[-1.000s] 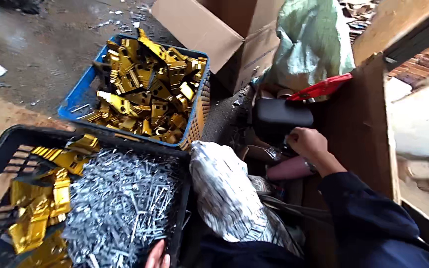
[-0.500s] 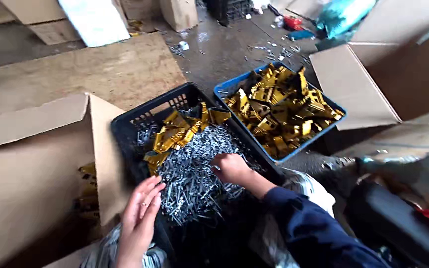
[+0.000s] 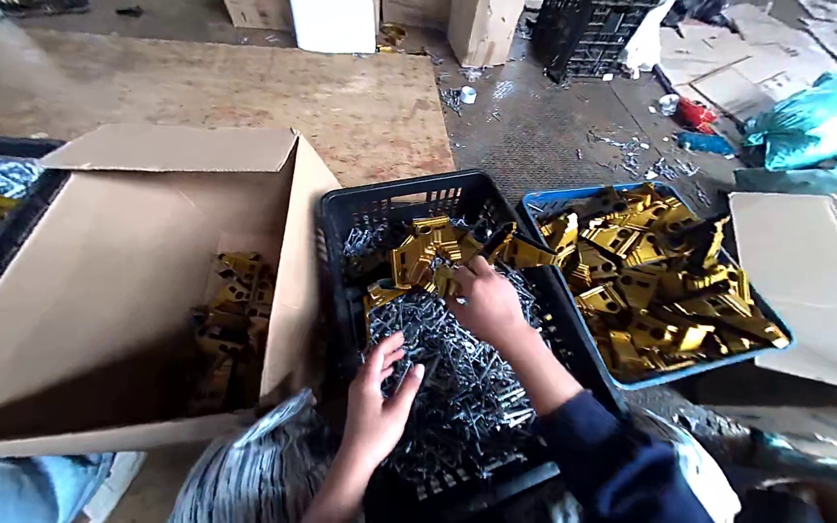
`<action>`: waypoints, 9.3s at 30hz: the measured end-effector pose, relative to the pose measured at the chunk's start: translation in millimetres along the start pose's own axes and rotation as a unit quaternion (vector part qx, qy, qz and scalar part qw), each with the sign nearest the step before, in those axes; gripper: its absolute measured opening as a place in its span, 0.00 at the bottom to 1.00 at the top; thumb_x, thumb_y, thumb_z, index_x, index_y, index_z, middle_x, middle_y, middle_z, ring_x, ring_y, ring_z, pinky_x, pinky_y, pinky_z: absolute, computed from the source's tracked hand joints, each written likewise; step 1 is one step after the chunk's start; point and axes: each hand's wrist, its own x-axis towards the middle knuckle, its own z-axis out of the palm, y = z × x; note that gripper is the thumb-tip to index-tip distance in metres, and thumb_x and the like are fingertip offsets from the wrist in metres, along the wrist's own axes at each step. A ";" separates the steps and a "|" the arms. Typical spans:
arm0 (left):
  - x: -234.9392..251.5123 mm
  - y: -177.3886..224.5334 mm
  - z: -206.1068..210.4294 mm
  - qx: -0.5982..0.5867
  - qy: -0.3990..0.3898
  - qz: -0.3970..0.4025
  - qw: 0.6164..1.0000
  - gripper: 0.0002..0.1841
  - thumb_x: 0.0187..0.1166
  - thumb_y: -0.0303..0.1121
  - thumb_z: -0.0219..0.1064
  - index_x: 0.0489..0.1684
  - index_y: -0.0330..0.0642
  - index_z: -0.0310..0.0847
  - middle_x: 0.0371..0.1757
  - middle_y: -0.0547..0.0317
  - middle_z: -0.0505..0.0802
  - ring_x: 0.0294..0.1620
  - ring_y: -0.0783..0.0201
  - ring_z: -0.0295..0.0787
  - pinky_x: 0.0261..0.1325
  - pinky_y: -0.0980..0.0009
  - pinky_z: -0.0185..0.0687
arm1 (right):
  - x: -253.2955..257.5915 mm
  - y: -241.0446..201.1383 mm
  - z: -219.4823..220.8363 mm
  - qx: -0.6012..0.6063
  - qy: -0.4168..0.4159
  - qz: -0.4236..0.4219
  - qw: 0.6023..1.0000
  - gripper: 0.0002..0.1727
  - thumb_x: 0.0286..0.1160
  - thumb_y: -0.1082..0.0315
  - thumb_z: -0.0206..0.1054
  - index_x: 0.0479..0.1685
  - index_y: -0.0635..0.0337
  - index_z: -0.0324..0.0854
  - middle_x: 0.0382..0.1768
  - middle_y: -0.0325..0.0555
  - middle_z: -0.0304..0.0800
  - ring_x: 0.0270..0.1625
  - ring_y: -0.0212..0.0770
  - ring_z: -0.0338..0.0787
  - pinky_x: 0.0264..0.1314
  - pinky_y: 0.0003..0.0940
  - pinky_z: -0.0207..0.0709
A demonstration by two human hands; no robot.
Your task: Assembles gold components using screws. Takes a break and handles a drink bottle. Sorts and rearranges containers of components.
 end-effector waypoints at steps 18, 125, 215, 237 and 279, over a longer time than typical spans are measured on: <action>-0.6 28.3 2.7 -0.308 0.144 -0.156 0.927 0.26 0.94 0.39 0.43 0.89 0.41 0.53 0.75 0.52 0.80 0.71 0.64 0.82 0.71 0.63 0.81 | -113.1 16.6 26.3 0.222 -0.009 0.065 0.973 0.12 0.79 0.65 0.65 0.48 0.61 0.91 0.42 0.45 0.96 0.35 0.36 0.92 0.42 0.36 0.86; -147.8 19.1 5.5 -0.213 -0.008 -0.088 0.973 0.36 0.67 0.23 0.72 0.77 0.23 0.61 0.67 0.47 0.89 0.58 0.58 0.93 0.60 0.63 0.91 | -179.6 -45.7 32.1 0.272 -0.086 0.111 0.952 0.19 0.82 0.54 0.65 0.53 0.61 0.89 0.45 0.49 0.95 0.48 0.45 0.94 0.52 0.47 0.88; -10.7 12.8 38.9 -0.224 -0.018 -0.014 0.974 0.31 0.83 0.27 0.62 0.85 0.31 0.56 0.65 0.49 0.90 0.61 0.62 0.91 0.62 0.65 0.89 | -166.4 35.6 -2.7 0.451 0.160 -0.101 0.872 0.13 0.81 0.70 0.64 0.54 0.64 0.91 0.46 0.35 0.96 0.34 0.12 0.81 0.38 0.12 0.77; -29.4 7.9 43.8 -0.131 -0.133 -0.019 0.982 0.25 0.90 0.33 0.53 0.81 0.26 0.68 0.73 0.48 0.86 0.72 0.68 0.83 0.78 0.70 0.76 | -161.1 27.7 34.7 0.281 0.128 -0.168 0.936 0.15 0.84 0.56 0.63 0.54 0.43 0.95 0.40 0.37 0.99 0.36 0.30 0.90 0.48 0.40 0.77; -39.6 -1.3 36.7 -0.088 -0.246 -0.041 0.965 0.27 0.67 0.30 0.77 0.68 0.33 0.78 0.49 0.57 0.96 0.47 0.67 0.95 0.52 0.69 0.93 | -174.8 7.8 34.5 0.416 -0.002 -0.049 0.908 0.14 0.75 0.62 0.73 0.53 0.57 0.93 0.46 0.42 0.95 0.53 0.32 0.87 0.61 0.31 0.78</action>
